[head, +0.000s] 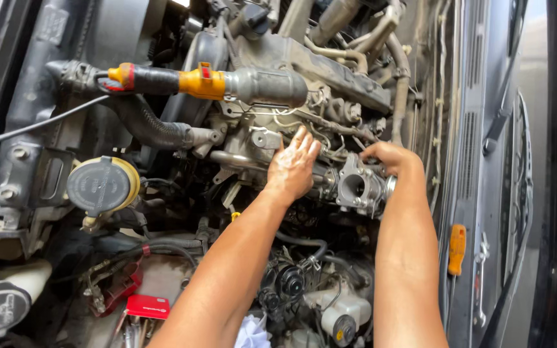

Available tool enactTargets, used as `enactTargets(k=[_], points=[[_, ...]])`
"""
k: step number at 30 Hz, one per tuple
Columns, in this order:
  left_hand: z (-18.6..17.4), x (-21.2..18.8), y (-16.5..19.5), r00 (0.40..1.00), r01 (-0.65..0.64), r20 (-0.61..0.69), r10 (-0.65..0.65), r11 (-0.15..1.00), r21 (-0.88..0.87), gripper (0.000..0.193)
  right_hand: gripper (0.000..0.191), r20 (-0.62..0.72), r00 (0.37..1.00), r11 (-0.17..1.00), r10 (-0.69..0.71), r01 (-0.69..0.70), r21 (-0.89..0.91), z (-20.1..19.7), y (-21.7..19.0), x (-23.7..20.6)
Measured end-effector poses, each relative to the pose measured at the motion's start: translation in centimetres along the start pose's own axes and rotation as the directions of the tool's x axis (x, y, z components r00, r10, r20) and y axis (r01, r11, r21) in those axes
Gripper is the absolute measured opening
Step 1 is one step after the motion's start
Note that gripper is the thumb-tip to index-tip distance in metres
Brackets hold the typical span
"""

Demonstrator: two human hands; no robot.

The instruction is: The person works in the open engine bay of a car, using a ratchet wrench with sockets to loosen and tighten bolts on the fuel rail and intake area of the engine. They reposition the wrench repeatedly, reach into the engine with their hands, and handle a white cloth resting on the engine.

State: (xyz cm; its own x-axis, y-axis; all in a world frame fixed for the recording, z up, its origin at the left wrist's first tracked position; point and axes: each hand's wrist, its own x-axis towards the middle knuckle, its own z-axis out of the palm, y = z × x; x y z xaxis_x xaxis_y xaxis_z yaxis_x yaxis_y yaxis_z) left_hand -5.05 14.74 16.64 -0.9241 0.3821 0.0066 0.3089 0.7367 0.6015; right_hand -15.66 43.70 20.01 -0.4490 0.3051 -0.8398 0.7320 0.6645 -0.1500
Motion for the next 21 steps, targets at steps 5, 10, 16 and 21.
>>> enactTargets(k=[5, 10, 16, 21], points=[[-0.3, -0.4, -0.6, 0.987, -0.082, -0.149, 0.068, 0.992, -0.093, 0.061, 0.064, -0.050, 0.995, 0.994, 0.088, -0.091, -0.063, -0.1, -0.1, -0.4], [0.7, -0.6, -1.1, 0.969, -0.113, -0.236, 0.073, 0.980, -0.164, 0.060, 0.066, 0.018, 1.000, 0.998, -0.005, 0.006, -0.065, 0.2, 0.4, 1.2], [1.5, -0.9, -0.7, 0.974, -0.115, -0.213, 0.080, 0.980, -0.161, 0.058, 0.080, -0.122, 0.992, 0.987, 0.037, -0.055, -0.148, -0.5, 1.1, 0.2], [-0.8, -0.9, 0.1, 0.974, -0.113, -0.212, 0.077, 0.980, -0.163, 0.063, 0.065, -0.091, 0.994, 0.994, 0.062, -0.070, -0.083, -0.3, 1.0, -0.1]])
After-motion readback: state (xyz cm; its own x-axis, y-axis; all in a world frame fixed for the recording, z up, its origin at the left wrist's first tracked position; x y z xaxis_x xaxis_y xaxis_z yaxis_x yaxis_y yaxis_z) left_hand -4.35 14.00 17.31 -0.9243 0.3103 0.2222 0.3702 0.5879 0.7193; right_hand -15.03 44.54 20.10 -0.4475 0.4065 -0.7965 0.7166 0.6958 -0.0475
